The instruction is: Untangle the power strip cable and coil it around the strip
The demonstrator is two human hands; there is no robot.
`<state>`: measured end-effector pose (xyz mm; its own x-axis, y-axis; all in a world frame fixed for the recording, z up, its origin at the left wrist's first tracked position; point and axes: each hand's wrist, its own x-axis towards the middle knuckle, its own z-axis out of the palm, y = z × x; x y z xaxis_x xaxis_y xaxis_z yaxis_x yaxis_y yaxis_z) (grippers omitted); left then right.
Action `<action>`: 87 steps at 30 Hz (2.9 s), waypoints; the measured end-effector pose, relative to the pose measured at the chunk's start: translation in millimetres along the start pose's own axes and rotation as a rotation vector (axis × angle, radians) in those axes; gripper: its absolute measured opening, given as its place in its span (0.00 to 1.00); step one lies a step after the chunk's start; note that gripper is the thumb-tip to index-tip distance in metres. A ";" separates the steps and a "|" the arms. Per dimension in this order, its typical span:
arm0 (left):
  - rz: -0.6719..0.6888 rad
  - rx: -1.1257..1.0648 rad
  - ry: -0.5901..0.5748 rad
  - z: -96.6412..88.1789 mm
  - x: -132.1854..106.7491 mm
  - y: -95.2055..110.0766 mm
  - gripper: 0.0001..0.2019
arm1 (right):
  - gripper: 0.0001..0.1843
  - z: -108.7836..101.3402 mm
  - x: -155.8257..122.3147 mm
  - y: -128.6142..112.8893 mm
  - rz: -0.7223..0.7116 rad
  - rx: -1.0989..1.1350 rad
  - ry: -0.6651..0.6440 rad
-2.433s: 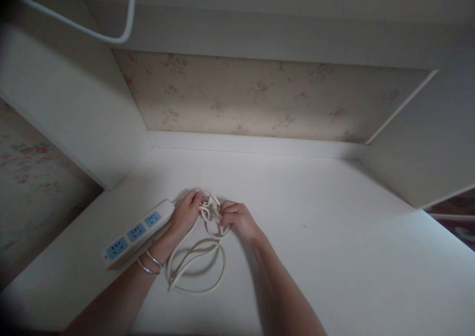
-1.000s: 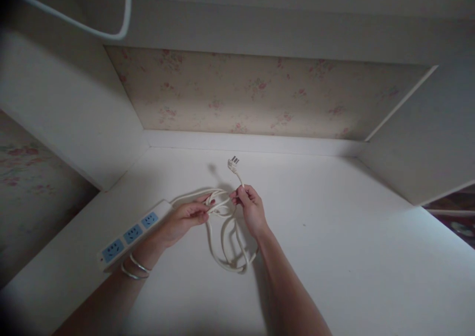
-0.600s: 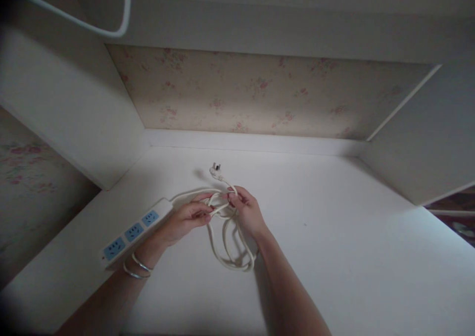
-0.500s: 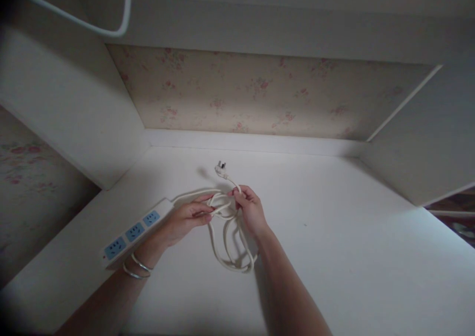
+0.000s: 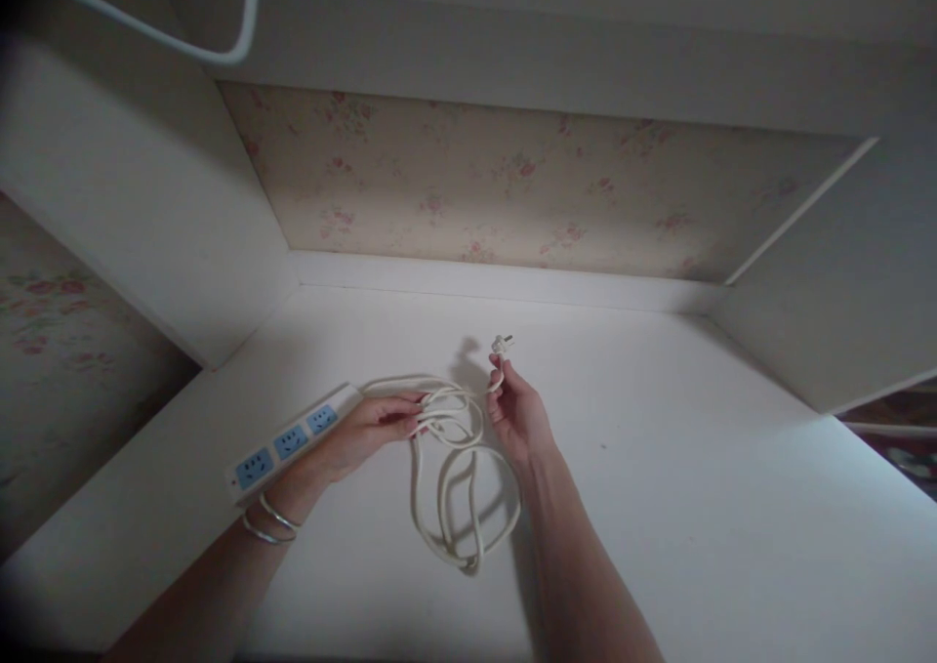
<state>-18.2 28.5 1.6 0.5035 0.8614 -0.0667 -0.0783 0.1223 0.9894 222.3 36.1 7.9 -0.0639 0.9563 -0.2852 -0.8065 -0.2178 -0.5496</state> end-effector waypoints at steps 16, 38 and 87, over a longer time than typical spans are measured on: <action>-0.146 -0.386 0.115 2.5 5.9 -3.4 0.12 | 0.12 1.9 2.9 39.7 -0.311 -0.715 -0.147; -0.223 -0.429 0.230 7.6 6.7 3.8 0.08 | 0.13 8.3 -4.2 35.7 -0.260 -0.579 -0.185; 0.193 0.137 0.199 12.1 -6.4 13.1 0.09 | 0.23 5.1 -4.7 56.1 -0.520 -1.349 -0.350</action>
<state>-12.0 18.7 16.6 0.3115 0.9435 0.1135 -0.0330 -0.1086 0.9935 174.4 20.3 -17.6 -0.2393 0.9362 0.2574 0.3440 0.3296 -0.8792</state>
